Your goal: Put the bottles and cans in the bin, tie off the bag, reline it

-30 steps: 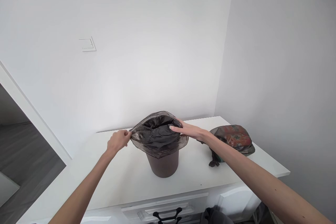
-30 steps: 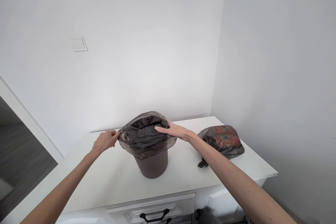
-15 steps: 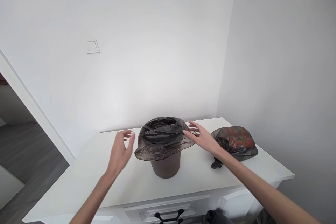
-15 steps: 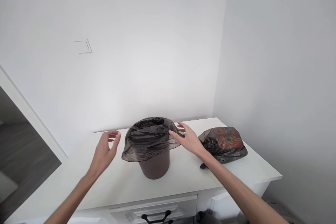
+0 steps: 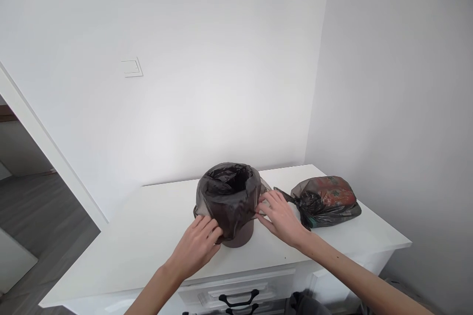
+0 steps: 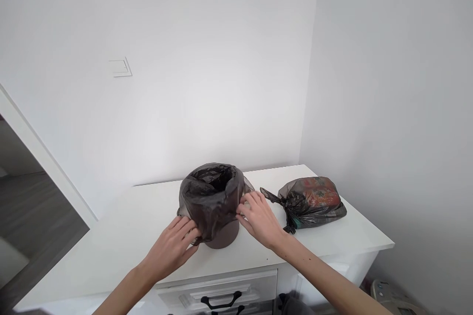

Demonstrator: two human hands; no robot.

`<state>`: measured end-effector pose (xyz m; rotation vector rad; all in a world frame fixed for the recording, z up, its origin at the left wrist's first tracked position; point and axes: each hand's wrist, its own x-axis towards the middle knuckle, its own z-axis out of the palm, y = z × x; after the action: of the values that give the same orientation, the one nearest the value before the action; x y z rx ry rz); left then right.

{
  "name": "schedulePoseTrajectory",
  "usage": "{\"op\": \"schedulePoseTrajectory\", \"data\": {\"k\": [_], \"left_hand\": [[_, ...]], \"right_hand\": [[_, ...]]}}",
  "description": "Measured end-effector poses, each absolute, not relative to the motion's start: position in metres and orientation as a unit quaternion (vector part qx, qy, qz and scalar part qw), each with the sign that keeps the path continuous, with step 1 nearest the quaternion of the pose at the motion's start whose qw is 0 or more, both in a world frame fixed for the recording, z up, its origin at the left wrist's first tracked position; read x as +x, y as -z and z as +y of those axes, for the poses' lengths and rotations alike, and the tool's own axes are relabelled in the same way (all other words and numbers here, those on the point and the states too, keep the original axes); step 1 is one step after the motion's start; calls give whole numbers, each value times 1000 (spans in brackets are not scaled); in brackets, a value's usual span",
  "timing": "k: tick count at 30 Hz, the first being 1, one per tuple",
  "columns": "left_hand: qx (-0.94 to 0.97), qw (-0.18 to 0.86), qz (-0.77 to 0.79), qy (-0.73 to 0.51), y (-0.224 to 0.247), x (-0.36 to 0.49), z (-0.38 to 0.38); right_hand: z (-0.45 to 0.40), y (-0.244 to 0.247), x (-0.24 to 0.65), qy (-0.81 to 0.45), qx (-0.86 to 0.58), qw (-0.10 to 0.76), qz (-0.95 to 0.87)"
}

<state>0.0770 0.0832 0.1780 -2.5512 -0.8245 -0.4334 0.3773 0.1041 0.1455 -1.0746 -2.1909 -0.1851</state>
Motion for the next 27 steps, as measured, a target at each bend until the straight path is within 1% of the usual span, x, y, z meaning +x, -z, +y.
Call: {"op": "schedulePoseTrajectory", "data": {"k": [3, 4, 6, 9, 11, 12, 14, 16, 18, 21, 24, 27], "left_hand": [[-930, 180, -290, 133, -165, 72, 75], [-932, 163, -293, 137, -161, 68, 72], [-927, 125, -305, 176, -153, 60, 66], [-865, 94, -369, 328, -151, 52, 70], [-781, 59, -437, 443, -163, 54, 84], [-737, 19, -471, 485, -173, 58, 95], [-668, -115, -519, 521, -200, 68, 123], [-608, -283, -547, 502, -226, 78, 154], [-580, -369, -557, 466, -242, 85, 183], [-552, -443, -562, 427, -246, 86, 213], [-516, -480, -565, 429, -236, 82, 232], [-494, -495, -570, 431, -224, 79, 244]], "right_hand": [[98, -143, 384, 5, -371, 311, -875], [95, -146, 386, -8, -370, 322, -872], [89, -158, 390, -30, -395, 384, -834], [91, -184, 394, -82, -466, 506, -721], [104, -201, 390, -135, -489, 541, -671], [113, -209, 387, -164, -486, 543, -665], [137, -222, 377, -223, -458, 528, -680], [163, -231, 366, -293, -442, 493, -690], [186, -234, 356, -362, -449, 451, -681], [209, -231, 346, -478, -440, 409, -641], [218, -224, 343, -596, -411, 396, -565], [220, -220, 345, -648, -391, 399, -519]]}}
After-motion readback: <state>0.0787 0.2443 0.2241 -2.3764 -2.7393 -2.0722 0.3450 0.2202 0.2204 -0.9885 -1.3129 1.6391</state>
